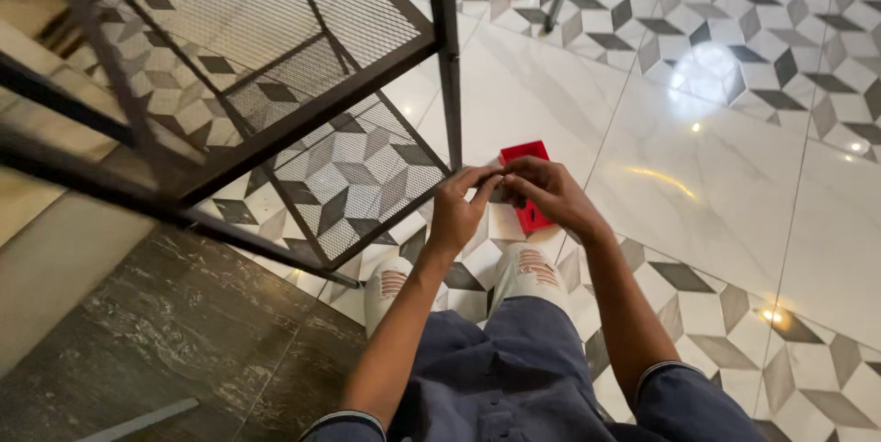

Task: The person assembles a metal mesh shelving unit by attaching a mesh panel to the frame using bolts and an Allen key. They repeatedly insert and tighten bolts at multiple connection points along the frame edges.

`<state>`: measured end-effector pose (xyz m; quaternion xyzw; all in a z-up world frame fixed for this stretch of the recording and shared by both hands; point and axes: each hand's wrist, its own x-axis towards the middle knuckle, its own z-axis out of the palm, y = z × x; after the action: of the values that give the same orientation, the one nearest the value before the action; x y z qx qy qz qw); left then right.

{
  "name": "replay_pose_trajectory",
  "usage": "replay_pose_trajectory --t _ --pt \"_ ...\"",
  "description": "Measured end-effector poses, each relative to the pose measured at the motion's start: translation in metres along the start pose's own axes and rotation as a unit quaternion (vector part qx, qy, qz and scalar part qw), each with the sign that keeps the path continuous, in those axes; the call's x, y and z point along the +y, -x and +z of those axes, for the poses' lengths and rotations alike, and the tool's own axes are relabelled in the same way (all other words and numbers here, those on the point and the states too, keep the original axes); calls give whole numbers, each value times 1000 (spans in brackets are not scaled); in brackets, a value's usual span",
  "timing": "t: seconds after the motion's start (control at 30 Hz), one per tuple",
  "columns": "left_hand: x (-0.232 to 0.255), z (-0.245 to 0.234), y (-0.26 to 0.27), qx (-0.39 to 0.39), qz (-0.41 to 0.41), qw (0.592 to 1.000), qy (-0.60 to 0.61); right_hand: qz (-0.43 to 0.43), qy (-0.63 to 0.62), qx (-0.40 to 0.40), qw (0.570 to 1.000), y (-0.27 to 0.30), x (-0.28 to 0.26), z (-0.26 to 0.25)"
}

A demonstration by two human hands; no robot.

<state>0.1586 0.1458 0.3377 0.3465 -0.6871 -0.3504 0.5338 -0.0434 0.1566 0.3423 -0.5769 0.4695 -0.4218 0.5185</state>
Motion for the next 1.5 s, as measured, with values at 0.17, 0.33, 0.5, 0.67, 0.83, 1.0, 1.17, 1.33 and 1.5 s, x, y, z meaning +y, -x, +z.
replay_pose_trajectory --t 0.17,0.33,0.5,0.67,0.83,1.0,1.17,1.33,1.5 --pt "33 -30 -14 50 19 998 -38 -26 63 0 998 5 -71 14" --pt "21 -53 -65 157 48 978 128 -183 -93 72 976 -15 -99 38" --pt "14 -72 -118 28 -49 941 334 -282 -124 162 937 -44 -104 71" --pt "23 -73 -136 -4 -132 928 349 -311 -123 210 919 -63 -104 85" --pt "28 -79 -138 -34 -144 942 303 -295 -119 220 922 -69 -104 83" --pt "33 -86 -137 -46 -148 948 280 -311 -78 221 921 -70 -110 83" --pt "30 -89 -138 -65 -146 940 302 -373 66 239 894 -63 -129 79" --pt "26 -93 -141 -82 -146 938 302 -445 244 246 826 -60 -139 70" --pt "26 -98 -137 -129 -132 930 317 -319 -35 189 928 -66 -127 99"
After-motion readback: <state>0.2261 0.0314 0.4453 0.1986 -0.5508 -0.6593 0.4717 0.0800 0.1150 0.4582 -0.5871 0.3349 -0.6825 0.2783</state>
